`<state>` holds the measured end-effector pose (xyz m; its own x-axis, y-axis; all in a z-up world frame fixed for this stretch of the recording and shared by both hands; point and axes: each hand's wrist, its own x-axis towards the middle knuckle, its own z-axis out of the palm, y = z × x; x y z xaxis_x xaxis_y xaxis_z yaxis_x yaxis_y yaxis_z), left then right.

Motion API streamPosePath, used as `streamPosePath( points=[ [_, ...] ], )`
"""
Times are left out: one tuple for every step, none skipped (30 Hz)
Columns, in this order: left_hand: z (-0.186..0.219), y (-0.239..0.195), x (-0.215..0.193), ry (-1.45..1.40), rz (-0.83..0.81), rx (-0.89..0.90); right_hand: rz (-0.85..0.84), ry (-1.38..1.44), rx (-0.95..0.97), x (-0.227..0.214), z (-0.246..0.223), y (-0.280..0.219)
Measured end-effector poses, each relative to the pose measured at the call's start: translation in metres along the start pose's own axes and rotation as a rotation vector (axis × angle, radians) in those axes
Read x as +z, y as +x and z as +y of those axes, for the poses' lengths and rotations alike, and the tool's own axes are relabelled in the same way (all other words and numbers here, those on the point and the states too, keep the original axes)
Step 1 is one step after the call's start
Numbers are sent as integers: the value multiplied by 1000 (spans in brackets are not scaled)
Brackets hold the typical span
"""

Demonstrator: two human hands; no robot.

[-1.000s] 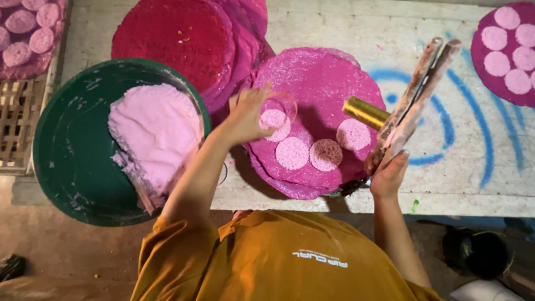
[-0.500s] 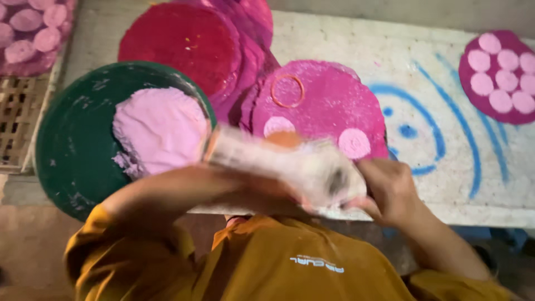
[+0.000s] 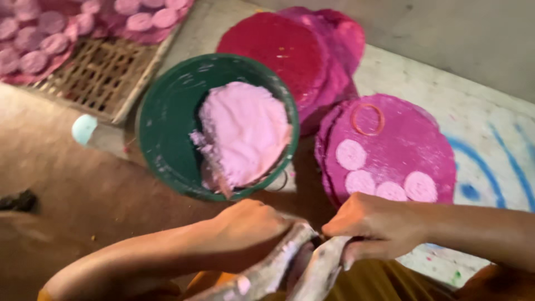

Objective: The person uses a wooden mold to press pink dough into small circular cakes and deposits them onto a large circular pink mat. They use a small stick to pack the dough and a circular ring to guide the placement on the mat.

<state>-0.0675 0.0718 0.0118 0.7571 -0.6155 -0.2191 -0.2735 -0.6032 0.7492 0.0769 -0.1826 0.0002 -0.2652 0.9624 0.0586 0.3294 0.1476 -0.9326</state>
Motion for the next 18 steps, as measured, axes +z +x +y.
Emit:
streamPosePath(
  points=[
    [-10, -15, 1, -26, 68, -29, -14, 92, 15, -2, 3, 8],
    [-23, -29, 3, -52, 136, -57, -23, 63, 20, -7, 5, 17],
    [-35, -40, 5, -80, 202, -83, -30, 37, 27, -16, 6, 25],
    [-49, -42, 8, -212, 276, 6, -37, 10, 35, -24, 6, 33],
    [-65, -42, 9, -344, 345, 101, -7, -80, -17, -31, 4, 41],
    [-78, -49, 11, -474, 413, 198, 23, -170, -70, -43, 2, 50],
    [-95, -63, 7, -604, 409, 57, 53, -264, -124, -56, 0, 61],
    [-116, -79, -7, -734, 401, -85, 101, -530, -176, -70, -5, 71],
    [-132, -95, -18, -865, 387, -228, 153, -793, -228, -85, -9, 80],
    [-144, -103, -23, -1022, 362, -149, -68, -1034, 299, -102, -7, 93],
    [-155, -107, -25, -1181, 327, -70, -301, -1228, 843, -116, -3, 104],
    [-162, -110, -23, -1338, 291, 12, -243, -1403, 421, -132, 2, 113],
    [-168, -109, -18, -1463, 300, 135, -170, -1536, -12, -145, 9, 121],
    [-173, -100, -10, -1585, 309, 262, 36, -1763, -257, -155, 20, 130],
    [-179, -93, -3, -1702, 316, 395, 255, -1963, -517, -165, 33, 141],
    [-188, -90, 3, -1658, 470, 410, 371, -1955, -389, -166, 49, 152],
    [-199, -83, 7, -1608, 624, 425, 482, -1942, -261, -164, 66, 165],
    [-211, -79, 12, -1552, 776, 435, 590, -1922, -133, -159, 82, 179]
  ],
)
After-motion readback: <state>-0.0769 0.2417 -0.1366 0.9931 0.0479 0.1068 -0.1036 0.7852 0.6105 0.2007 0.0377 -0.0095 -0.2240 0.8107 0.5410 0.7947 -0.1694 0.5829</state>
